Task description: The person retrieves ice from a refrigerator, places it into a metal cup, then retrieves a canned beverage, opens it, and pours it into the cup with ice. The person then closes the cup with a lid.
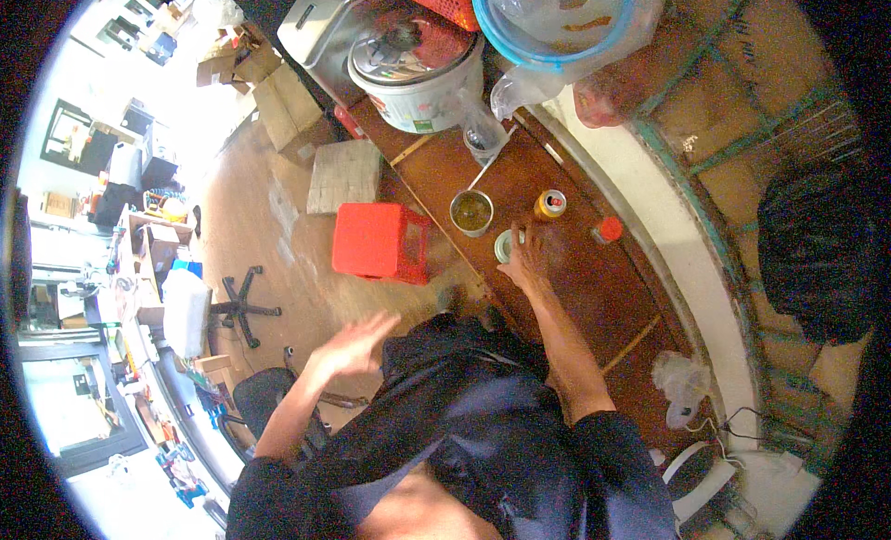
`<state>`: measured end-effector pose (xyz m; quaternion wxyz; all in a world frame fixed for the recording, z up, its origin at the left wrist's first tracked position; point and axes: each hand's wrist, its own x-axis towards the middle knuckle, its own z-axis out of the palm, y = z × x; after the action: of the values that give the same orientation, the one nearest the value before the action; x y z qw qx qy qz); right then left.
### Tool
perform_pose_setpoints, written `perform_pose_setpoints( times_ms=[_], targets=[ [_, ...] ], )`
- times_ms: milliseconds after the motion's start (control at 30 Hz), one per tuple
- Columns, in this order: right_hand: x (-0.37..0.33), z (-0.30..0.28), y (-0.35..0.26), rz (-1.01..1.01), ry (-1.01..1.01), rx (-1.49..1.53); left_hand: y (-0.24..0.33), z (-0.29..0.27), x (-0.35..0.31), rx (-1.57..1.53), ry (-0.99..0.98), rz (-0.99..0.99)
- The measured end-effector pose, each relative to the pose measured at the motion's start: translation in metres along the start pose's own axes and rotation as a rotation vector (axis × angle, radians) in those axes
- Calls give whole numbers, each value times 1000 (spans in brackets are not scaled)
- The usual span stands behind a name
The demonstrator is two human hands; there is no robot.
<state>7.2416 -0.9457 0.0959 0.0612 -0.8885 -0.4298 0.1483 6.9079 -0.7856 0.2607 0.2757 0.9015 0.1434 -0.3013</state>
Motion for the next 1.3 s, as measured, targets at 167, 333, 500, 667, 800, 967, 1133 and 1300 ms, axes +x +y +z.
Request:
perform_pose_setpoints(
  times_ms=[167,333,500,667,800,967,1133,1300],
  targets=[
    [-9,10,-2,46,0,108,-12,-25,136,-491,625,-27],
    [-70,-15,-9,93,156,385,26,-10,246,-650,1006,68],
    [-130,-28,-1,297,200,549,39,-14,264,-839,973,40],
    [-160,-45,-6,460,260,653,41,-13,259,-788,975,48],
    [-167,-57,-7,528,335,703,59,-22,227,-794,992,137],
    [-162,-72,-13,552,341,754,88,-41,175,-775,1063,351],
    [-152,-85,-19,499,384,784,105,-63,140,-752,1106,497],
    [-147,-96,-20,502,403,777,115,-79,119,-604,1202,597]
  ],
)
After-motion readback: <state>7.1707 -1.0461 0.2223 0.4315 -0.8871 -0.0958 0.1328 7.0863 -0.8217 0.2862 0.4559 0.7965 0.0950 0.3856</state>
